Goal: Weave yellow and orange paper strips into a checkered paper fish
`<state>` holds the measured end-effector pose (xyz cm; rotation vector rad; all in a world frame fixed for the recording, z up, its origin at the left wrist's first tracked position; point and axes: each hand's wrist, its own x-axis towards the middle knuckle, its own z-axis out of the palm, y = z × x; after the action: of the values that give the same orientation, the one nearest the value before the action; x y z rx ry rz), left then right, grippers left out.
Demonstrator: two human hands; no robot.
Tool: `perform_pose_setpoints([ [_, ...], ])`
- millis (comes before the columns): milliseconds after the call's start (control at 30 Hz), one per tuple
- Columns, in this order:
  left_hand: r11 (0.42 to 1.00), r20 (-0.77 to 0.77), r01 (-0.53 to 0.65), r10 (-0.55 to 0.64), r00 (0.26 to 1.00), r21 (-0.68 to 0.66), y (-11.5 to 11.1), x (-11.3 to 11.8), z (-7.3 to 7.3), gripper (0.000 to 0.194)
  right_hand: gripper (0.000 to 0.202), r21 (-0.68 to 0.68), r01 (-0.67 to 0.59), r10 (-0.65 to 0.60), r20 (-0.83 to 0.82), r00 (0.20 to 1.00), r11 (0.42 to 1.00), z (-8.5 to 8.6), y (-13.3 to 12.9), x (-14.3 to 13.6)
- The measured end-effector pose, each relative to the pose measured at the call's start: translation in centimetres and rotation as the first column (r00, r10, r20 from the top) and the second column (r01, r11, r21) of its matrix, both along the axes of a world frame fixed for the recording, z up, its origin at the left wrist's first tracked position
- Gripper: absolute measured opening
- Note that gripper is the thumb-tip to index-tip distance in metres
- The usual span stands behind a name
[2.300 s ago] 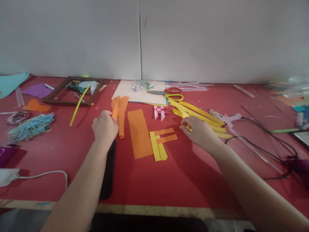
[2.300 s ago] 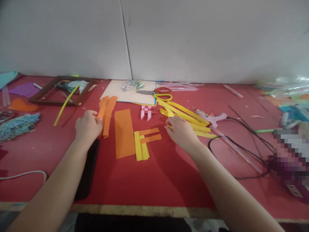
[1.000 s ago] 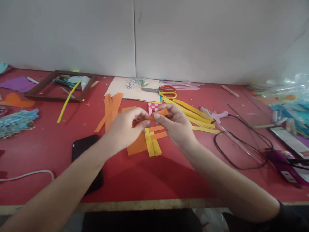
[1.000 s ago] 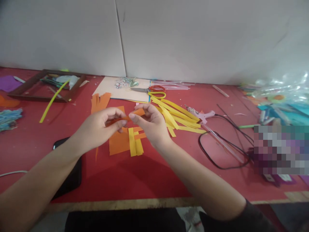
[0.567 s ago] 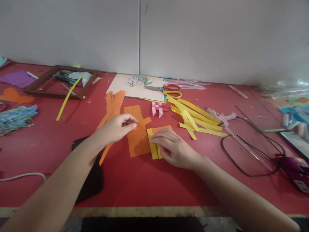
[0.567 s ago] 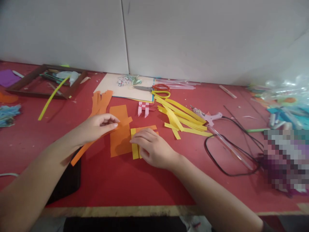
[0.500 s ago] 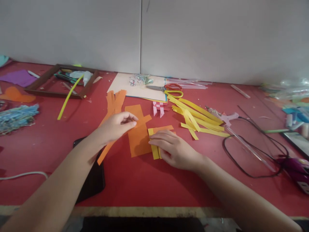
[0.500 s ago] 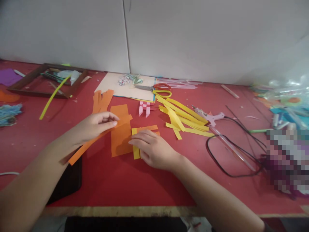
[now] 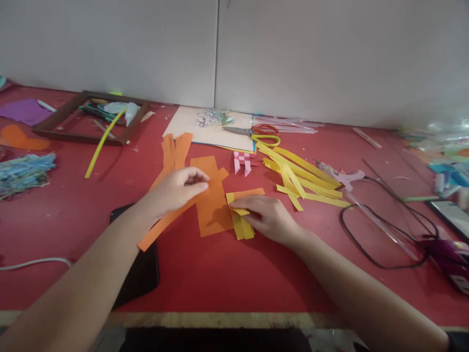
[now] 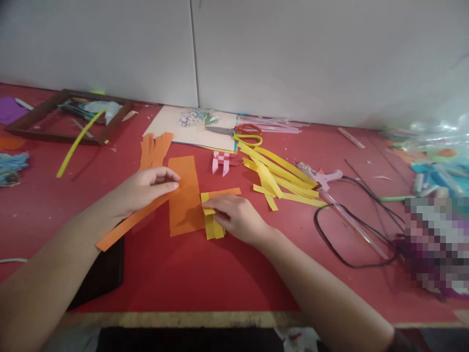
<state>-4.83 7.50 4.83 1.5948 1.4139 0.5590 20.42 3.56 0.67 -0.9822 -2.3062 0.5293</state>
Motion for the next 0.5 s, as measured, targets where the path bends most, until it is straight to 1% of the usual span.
perform_pose_setpoints([
  [67,0.996,-0.1,0.07,-0.075,0.992,-0.053,-0.2,0.1,0.0,0.026,0.024,-0.131,0.111,-0.123,-0.084,0.989,0.985,0.1,0.0,-0.2],
  [133,0.989,-0.171,0.117,-0.131,0.976,-0.089,-0.3,0.3,-0.1,0.027,0.02,-0.248,0.202,-0.247,-0.167,0.954,0.948,0.3,-0.1,-0.6],
  [233,0.982,-0.211,0.169,-0.183,0.96,-0.082,-0.4,0.5,-0.4,0.026,0.017,-0.356,0.271,-0.368,-0.24,0.898,0.894,0.7,-0.1,-1.1],
  [333,0.98,-0.252,0.195,-0.201,0.946,-0.051,-0.5,0.6,-0.9,0.025,0.015,-0.395,0.308,-0.434,-0.285,0.855,0.865,1.0,0.1,-1.4],
  [500,0.975,-0.27,0.218,-0.2,0.942,0.038,-0.6,0.6,-1.4,0.025,0.012,-0.377,0.322,-0.454,-0.345,0.821,0.869,0.9,0.5,-1.4],
])
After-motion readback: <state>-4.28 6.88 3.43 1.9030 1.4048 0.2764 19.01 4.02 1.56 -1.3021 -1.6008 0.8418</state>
